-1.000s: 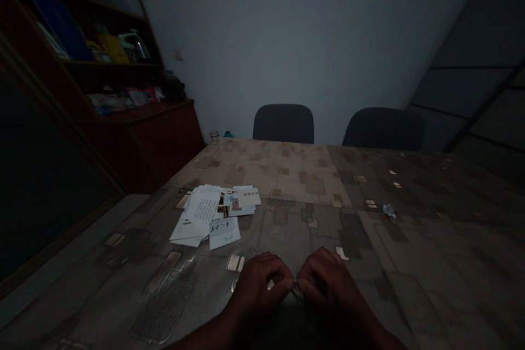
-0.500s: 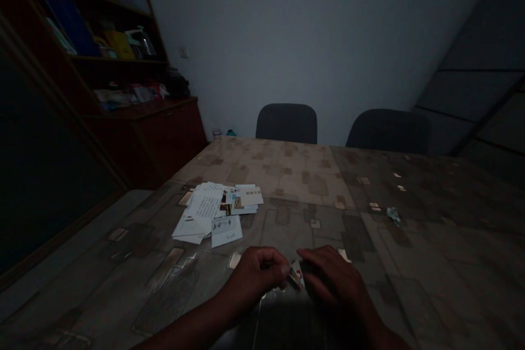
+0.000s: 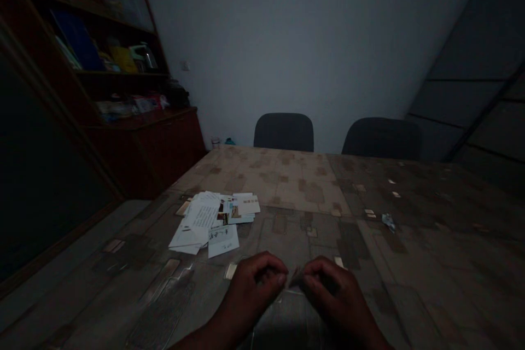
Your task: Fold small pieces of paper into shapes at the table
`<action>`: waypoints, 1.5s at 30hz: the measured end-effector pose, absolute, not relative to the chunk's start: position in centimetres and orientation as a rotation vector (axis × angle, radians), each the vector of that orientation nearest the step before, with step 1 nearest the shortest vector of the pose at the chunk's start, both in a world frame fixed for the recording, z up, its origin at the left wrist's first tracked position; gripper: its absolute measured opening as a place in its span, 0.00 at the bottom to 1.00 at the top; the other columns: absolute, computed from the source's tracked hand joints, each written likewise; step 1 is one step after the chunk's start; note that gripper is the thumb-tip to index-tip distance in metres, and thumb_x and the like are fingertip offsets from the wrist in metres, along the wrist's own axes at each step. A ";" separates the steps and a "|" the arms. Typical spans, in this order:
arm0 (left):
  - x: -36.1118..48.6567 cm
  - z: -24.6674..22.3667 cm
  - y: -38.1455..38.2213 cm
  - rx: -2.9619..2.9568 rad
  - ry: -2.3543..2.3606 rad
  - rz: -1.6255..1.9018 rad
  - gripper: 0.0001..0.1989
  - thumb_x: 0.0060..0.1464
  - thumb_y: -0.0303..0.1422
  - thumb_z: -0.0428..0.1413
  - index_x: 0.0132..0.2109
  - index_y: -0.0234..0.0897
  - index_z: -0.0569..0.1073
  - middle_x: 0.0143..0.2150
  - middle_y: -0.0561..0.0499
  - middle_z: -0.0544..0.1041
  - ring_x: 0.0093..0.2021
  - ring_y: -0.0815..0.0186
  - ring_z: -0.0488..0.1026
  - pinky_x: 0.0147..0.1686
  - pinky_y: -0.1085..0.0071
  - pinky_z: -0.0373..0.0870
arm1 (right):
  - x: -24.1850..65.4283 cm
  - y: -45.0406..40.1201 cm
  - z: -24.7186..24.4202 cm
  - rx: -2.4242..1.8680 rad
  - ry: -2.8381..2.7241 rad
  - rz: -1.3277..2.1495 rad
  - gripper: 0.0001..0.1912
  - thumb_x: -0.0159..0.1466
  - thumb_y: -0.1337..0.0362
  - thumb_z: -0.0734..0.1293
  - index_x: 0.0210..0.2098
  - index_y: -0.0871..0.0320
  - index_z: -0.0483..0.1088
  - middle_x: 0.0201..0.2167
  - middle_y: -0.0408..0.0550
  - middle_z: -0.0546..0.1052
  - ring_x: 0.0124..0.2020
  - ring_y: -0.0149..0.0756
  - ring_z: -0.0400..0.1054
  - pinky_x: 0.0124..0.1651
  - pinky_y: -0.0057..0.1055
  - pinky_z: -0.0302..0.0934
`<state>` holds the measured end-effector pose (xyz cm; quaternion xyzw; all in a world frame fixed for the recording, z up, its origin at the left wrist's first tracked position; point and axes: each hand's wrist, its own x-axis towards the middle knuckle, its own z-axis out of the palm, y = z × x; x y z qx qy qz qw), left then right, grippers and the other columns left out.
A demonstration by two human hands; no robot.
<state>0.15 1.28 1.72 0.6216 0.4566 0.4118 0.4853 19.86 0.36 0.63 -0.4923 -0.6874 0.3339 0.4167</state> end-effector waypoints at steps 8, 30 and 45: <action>0.4 2.0 0.8 1.687 1.107 1.148 0.02 0.47 0.29 0.60 0.29 0.35 0.77 0.26 0.52 0.75 0.28 0.67 0.71 0.30 0.75 0.64 | 19.1 -0.1 -0.4 -1.258 -1.576 0.971 0.08 0.59 0.60 0.65 0.27 0.57 0.72 0.23 0.43 0.73 0.27 0.35 0.66 0.31 0.27 0.57; 0.6 2.0 0.7 1.850 1.093 1.145 0.06 0.46 0.22 0.58 0.26 0.34 0.76 0.24 0.53 0.73 0.26 0.69 0.70 0.28 0.77 0.63 | 18.5 -0.7 1.4 -0.987 -2.016 0.367 0.08 0.63 0.72 0.62 0.27 0.56 0.63 0.23 0.41 0.70 0.24 0.30 0.64 0.28 0.24 0.55; 0.4 1.1 0.4 1.952 1.068 1.057 0.06 0.50 0.28 0.58 0.26 0.35 0.76 0.23 0.51 0.75 0.25 0.67 0.71 0.27 0.75 0.63 | 18.5 -0.6 1.4 -1.011 -1.953 0.522 0.07 0.64 0.69 0.61 0.29 0.55 0.64 0.24 0.41 0.69 0.27 0.33 0.65 0.30 0.26 0.58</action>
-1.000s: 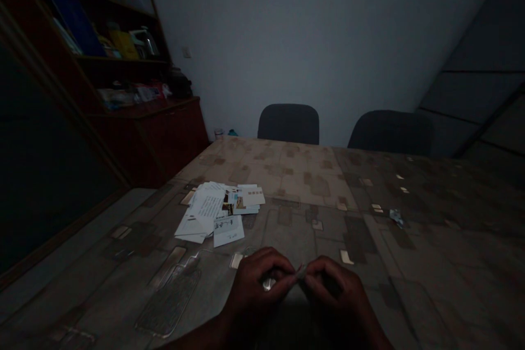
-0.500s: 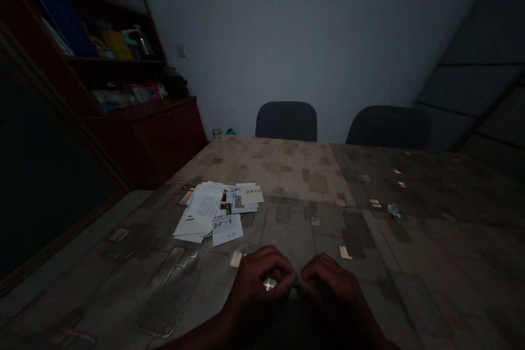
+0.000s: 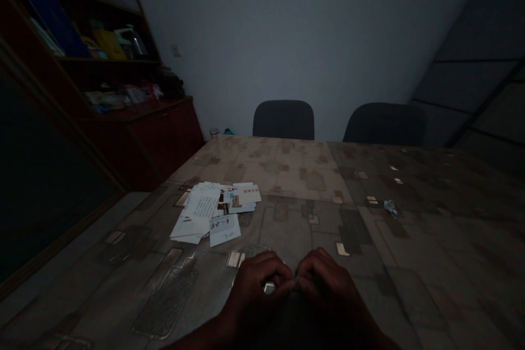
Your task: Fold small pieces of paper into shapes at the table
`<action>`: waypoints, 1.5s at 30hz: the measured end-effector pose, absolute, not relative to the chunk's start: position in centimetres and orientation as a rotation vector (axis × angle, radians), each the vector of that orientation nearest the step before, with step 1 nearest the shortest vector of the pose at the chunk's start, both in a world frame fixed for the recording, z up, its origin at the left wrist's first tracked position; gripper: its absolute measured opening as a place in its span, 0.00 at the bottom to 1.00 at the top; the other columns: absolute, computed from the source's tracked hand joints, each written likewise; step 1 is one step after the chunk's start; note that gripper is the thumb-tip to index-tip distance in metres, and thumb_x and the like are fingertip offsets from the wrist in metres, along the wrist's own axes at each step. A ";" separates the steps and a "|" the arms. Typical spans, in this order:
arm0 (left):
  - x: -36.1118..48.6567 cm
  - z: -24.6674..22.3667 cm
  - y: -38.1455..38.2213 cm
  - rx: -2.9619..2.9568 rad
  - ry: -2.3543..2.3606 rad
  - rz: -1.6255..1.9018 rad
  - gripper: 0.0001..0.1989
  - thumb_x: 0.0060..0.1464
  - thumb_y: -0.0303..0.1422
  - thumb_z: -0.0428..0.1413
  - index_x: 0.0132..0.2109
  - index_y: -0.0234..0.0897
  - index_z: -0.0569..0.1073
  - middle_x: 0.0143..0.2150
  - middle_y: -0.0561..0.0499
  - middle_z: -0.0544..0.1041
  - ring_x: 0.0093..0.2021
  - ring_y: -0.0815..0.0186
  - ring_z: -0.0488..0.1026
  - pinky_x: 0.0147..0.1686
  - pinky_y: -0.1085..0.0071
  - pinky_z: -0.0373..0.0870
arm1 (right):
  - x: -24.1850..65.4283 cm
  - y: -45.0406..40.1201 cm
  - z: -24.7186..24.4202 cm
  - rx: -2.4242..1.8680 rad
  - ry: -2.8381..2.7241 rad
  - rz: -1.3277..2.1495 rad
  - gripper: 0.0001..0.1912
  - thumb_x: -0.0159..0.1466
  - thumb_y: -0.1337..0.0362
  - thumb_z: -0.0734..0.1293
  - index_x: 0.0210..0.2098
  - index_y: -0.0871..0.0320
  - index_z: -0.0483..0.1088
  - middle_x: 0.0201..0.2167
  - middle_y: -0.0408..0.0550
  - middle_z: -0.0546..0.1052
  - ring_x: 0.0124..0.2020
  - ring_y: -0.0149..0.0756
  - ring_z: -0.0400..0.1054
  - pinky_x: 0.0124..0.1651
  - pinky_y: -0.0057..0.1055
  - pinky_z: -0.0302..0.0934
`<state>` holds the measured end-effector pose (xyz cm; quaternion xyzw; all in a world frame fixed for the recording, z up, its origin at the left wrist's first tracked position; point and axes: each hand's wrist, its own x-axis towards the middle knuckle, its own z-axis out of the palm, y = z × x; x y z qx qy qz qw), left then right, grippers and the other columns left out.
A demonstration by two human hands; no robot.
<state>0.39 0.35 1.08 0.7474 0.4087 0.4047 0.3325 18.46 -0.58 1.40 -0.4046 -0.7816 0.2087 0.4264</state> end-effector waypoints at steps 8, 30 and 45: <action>0.5 2.0 0.6 1.615 1.186 1.038 0.06 0.49 0.31 0.57 0.26 0.35 0.76 0.23 0.52 0.73 0.25 0.67 0.68 0.25 0.75 0.61 | 18.5 -1.0 0.8 -1.148 -1.823 0.722 0.04 0.63 0.67 0.62 0.35 0.55 0.68 0.27 0.41 0.72 0.28 0.32 0.67 0.32 0.25 0.60; 0.6 1.9 0.2 1.901 1.263 1.179 0.06 0.47 0.24 0.53 0.26 0.36 0.73 0.22 0.53 0.74 0.23 0.69 0.70 0.25 0.77 0.64 | 18.4 -0.8 0.5 -1.007 -2.039 0.321 0.06 0.64 0.71 0.61 0.30 0.55 0.64 0.26 0.43 0.71 0.29 0.34 0.65 0.33 0.29 0.58; 0.7 1.6 -0.2 1.989 1.234 1.159 0.06 0.47 0.23 0.54 0.26 0.36 0.73 0.22 0.54 0.74 0.23 0.70 0.70 0.25 0.78 0.63 | 18.4 -0.7 0.6 -0.986 -2.034 0.300 0.09 0.67 0.68 0.61 0.29 0.55 0.65 0.25 0.42 0.71 0.27 0.34 0.64 0.32 0.30 0.57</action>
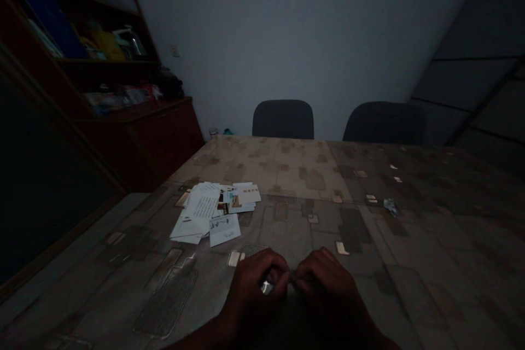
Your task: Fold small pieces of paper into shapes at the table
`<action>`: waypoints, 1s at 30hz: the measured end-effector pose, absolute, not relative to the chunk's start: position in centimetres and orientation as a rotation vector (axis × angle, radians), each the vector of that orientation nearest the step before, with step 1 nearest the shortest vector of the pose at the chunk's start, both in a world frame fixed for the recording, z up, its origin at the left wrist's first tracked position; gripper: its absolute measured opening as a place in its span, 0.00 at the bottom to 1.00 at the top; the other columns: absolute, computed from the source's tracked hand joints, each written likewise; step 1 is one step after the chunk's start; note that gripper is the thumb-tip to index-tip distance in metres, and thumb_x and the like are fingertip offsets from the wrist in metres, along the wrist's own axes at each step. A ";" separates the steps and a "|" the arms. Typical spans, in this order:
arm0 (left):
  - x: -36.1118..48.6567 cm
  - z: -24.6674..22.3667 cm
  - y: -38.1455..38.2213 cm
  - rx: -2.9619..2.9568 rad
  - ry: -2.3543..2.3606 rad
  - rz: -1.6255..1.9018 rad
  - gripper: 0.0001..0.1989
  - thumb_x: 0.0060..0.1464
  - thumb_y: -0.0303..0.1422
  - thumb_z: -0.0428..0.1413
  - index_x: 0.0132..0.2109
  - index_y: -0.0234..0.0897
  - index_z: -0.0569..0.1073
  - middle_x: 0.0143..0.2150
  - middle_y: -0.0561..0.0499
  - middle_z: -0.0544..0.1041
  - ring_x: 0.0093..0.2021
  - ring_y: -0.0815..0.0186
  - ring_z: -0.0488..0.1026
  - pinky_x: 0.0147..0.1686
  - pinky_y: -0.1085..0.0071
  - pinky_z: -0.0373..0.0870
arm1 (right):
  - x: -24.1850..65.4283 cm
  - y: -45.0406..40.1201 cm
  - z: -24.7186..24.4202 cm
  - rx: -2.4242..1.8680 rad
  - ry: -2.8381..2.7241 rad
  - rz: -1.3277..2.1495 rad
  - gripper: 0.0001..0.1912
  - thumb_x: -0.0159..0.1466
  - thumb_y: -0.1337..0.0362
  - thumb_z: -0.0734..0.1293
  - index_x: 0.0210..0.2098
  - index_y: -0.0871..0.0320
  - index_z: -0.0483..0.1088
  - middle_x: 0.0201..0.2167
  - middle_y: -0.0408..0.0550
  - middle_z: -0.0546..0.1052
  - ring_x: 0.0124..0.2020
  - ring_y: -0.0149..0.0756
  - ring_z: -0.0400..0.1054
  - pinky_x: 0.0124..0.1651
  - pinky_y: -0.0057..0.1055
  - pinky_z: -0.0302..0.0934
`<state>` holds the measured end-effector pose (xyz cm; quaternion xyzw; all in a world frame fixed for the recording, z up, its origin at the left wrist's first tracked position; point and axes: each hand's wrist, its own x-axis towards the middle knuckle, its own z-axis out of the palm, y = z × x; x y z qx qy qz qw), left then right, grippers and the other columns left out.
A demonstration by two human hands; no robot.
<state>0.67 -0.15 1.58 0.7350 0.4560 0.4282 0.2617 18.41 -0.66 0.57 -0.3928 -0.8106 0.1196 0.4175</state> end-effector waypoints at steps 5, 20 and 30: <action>0.6 2.0 0.1 1.823 1.236 1.091 0.06 0.50 0.24 0.54 0.28 0.36 0.72 0.23 0.54 0.74 0.24 0.69 0.70 0.25 0.77 0.64 | 19.0 -0.5 1.3 -1.099 -1.983 0.569 0.06 0.64 0.68 0.63 0.29 0.55 0.66 0.27 0.43 0.72 0.30 0.35 0.65 0.34 0.30 0.58; -1.1 3.3 1.6 2.411 0.734 1.055 0.08 0.61 0.27 0.54 0.39 0.35 0.78 0.34 0.45 0.76 0.35 0.64 0.73 0.35 0.71 0.66 | 19.2 -0.4 1.5 -1.078 -1.866 0.969 0.07 0.63 0.63 0.64 0.28 0.56 0.67 0.26 0.41 0.68 0.29 0.34 0.62 0.31 0.27 0.55; -0.9 2.9 1.6 2.061 0.780 1.028 0.06 0.57 0.29 0.58 0.37 0.36 0.80 0.33 0.48 0.72 0.34 0.64 0.72 0.33 0.71 0.66 | 19.1 -0.4 1.9 -1.176 -1.681 1.307 0.07 0.57 0.59 0.65 0.27 0.57 0.67 0.23 0.38 0.63 0.27 0.32 0.57 0.30 0.27 0.52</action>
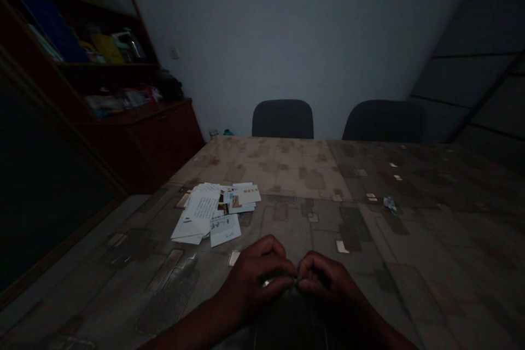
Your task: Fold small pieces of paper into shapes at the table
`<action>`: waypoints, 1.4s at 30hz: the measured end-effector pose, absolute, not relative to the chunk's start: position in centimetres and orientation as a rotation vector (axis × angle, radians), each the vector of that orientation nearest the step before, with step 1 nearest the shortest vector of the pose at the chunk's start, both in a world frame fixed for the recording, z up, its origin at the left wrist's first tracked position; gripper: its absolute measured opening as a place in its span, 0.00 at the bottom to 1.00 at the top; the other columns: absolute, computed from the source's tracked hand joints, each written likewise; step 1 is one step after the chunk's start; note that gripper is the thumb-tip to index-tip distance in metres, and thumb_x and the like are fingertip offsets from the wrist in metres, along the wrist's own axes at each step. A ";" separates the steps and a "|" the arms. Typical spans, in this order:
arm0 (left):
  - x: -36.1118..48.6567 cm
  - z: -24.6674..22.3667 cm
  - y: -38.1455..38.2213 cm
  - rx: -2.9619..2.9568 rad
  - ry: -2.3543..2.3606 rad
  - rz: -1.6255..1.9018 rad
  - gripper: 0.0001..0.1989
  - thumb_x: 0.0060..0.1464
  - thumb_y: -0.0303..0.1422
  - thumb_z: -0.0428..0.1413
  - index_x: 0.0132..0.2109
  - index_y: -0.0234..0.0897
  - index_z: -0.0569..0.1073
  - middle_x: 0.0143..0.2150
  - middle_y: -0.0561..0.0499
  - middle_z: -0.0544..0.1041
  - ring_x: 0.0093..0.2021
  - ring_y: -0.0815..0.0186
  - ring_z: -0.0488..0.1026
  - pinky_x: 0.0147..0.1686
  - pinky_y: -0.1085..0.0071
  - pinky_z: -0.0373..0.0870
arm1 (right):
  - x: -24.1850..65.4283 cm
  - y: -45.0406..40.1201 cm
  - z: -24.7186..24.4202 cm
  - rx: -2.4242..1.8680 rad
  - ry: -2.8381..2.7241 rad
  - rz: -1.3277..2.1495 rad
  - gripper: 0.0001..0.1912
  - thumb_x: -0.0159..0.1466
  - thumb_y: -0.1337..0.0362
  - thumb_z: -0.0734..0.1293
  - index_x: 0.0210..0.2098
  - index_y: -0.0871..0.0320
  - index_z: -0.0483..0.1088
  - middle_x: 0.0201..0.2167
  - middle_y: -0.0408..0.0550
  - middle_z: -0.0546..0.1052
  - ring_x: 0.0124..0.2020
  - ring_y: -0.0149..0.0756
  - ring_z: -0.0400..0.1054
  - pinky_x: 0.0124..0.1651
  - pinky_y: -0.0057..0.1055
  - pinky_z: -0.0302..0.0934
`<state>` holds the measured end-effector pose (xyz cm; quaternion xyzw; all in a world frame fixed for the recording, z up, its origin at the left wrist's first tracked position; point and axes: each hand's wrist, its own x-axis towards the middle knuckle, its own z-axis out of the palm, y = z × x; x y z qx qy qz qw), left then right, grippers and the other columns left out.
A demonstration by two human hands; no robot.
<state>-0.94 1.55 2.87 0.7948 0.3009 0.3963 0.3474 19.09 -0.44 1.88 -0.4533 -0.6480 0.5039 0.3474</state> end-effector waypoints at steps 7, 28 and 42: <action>-0.9 2.7 1.8 1.824 0.789 0.995 0.04 0.53 0.29 0.61 0.36 0.39 0.81 0.33 0.51 0.71 0.35 0.65 0.71 0.35 0.70 0.65 | 18.9 -0.2 2.2 -1.195 -1.625 1.416 0.10 0.54 0.57 0.65 0.26 0.57 0.65 0.22 0.38 0.62 0.26 0.33 0.56 0.31 0.28 0.50; -0.4 1.9 1.3 2.335 0.916 1.203 0.07 0.52 0.21 0.54 0.31 0.37 0.74 0.28 0.51 0.75 0.30 0.65 0.70 0.33 0.69 0.60 | 18.8 -0.3 1.1 -1.187 -1.633 1.388 0.09 0.56 0.57 0.65 0.28 0.57 0.66 0.23 0.38 0.64 0.27 0.32 0.57 0.31 0.27 0.51; -0.4 2.1 1.3 1.937 0.934 1.011 0.08 0.55 0.31 0.56 0.29 0.35 0.77 0.26 0.49 0.75 0.29 0.64 0.70 0.31 0.71 0.61 | 18.6 -0.5 2.0 -1.236 -1.603 1.406 0.08 0.54 0.58 0.65 0.27 0.56 0.64 0.22 0.38 0.62 0.27 0.32 0.56 0.31 0.27 0.51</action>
